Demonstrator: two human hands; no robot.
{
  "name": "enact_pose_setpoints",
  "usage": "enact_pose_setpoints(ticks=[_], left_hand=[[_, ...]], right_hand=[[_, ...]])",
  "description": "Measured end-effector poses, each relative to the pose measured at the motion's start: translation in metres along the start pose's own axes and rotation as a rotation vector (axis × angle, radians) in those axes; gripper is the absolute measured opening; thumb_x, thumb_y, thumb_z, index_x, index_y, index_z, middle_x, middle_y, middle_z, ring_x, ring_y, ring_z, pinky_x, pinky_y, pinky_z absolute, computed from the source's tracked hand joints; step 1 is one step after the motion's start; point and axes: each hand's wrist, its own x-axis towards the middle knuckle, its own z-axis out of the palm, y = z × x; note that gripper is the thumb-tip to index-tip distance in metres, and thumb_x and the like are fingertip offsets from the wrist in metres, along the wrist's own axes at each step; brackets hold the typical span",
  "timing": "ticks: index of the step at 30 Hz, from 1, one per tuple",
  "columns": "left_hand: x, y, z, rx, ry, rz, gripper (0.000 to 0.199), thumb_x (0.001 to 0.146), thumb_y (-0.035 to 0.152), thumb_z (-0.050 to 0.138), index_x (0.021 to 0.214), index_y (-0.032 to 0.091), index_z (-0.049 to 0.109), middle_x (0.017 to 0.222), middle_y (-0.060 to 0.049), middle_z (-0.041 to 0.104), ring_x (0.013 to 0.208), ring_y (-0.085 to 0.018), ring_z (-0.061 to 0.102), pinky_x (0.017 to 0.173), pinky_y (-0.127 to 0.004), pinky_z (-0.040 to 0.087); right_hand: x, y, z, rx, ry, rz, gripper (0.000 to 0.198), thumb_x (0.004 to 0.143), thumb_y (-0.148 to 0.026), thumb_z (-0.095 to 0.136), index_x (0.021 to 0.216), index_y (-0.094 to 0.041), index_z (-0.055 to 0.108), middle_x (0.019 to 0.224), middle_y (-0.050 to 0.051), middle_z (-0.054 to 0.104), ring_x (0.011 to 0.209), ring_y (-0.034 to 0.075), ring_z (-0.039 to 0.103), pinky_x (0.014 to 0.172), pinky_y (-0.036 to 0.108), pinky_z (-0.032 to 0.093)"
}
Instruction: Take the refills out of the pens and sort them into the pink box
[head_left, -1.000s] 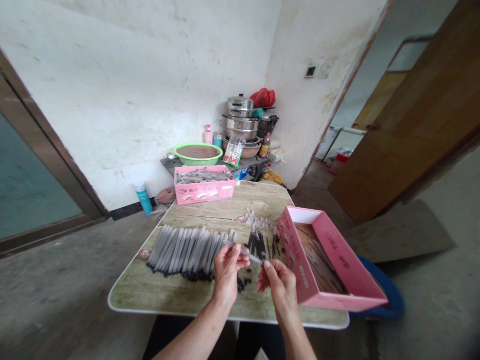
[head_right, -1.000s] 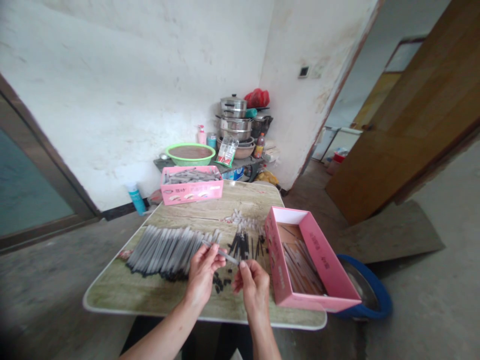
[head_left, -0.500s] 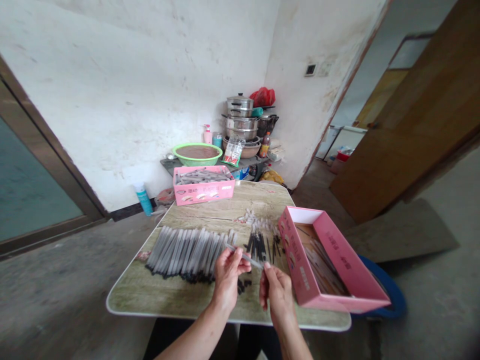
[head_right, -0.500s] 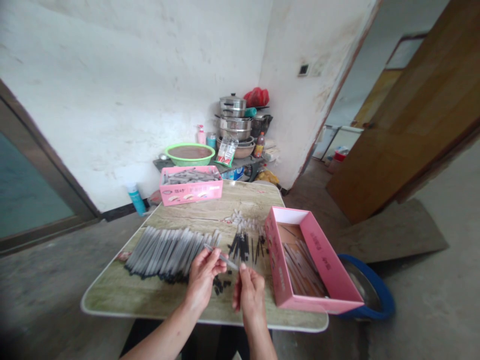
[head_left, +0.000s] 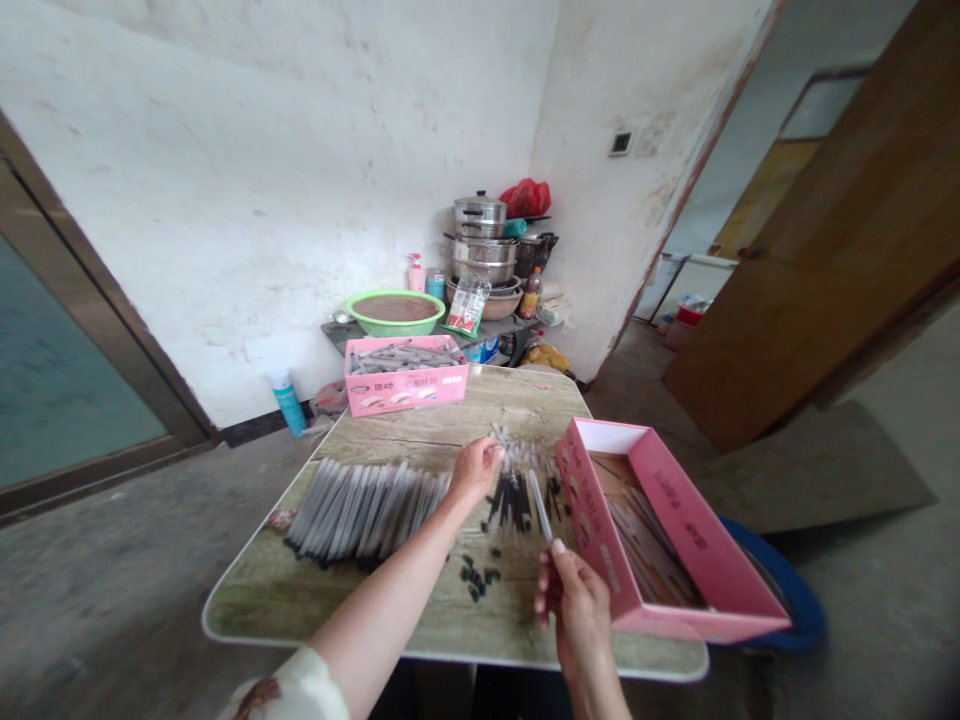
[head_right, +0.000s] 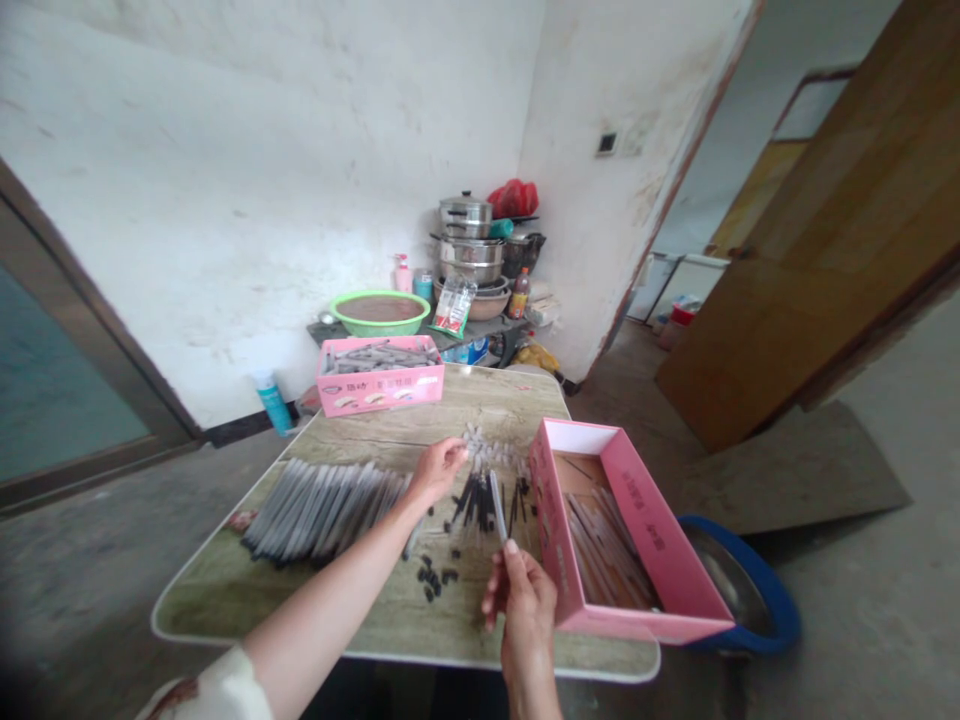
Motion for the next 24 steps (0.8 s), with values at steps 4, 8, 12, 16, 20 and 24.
enact_pose_setpoints(ticks=[4,8,12,16,20,24], left_hand=[[0.044,-0.019,0.003,0.234,0.017,0.02,0.022,0.087,0.034,0.062,0.098,0.015,0.065,0.108,-0.008,0.065,0.103,-0.021,0.06,0.092,-0.042,0.048],[0.055,-0.032,0.012,0.361,-0.025,0.036,0.031,0.091,0.035,0.057,0.114,0.015,0.059,0.117,-0.009,0.06,0.104,-0.021,0.059,0.089,-0.044,0.051],[0.057,-0.037,0.017,0.395,-0.033,0.061,0.03,0.091,0.035,0.057,0.115,0.017,0.059,0.119,-0.009,0.059,0.104,-0.021,0.059,0.089,-0.042,0.051],[0.055,-0.033,0.013,0.364,-0.028,0.08,0.029,0.091,0.035,0.057,0.112,0.016,0.06,0.116,-0.008,0.061,0.101,-0.02,0.06,0.088,-0.042,0.051],[0.043,-0.024,-0.001,0.274,-0.016,0.101,0.018,0.088,0.032,0.061,0.093,0.015,0.064,0.1,-0.006,0.065,0.096,-0.019,0.061,0.087,-0.04,0.05],[0.009,-0.012,-0.023,0.119,-0.052,0.091,0.009,0.08,0.026,0.062,0.079,0.017,0.063,0.07,-0.002,0.063,0.072,-0.018,0.062,0.07,-0.033,0.051]], right_hand=[[-0.001,0.004,-0.006,-0.01,0.016,0.011,0.046,0.071,-0.059,0.072,0.075,-0.014,0.061,0.049,-0.004,0.053,0.033,0.009,0.047,0.027,0.017,0.03],[-0.003,0.005,-0.01,-0.02,0.019,0.016,0.047,0.07,-0.059,0.073,0.075,-0.014,0.061,0.049,-0.004,0.053,0.033,0.008,0.046,0.028,0.016,0.028],[-0.002,0.004,-0.012,-0.028,0.003,0.013,0.047,0.072,-0.059,0.071,0.076,-0.014,0.061,0.05,-0.004,0.053,0.033,0.008,0.046,0.029,0.016,0.029],[-0.003,0.003,-0.01,-0.036,-0.006,0.012,0.047,0.072,-0.059,0.071,0.076,-0.014,0.061,0.051,-0.004,0.054,0.034,0.008,0.047,0.029,0.017,0.03],[-0.007,0.001,-0.008,-0.061,-0.022,-0.016,0.044,0.074,-0.058,0.07,0.072,-0.015,0.059,0.051,-0.004,0.054,0.034,0.008,0.046,0.029,0.016,0.029],[-0.011,-0.005,-0.008,-0.181,-0.018,-0.084,0.045,0.076,-0.057,0.068,0.065,-0.016,0.054,0.047,-0.005,0.049,0.032,0.006,0.039,0.029,0.016,0.026]])
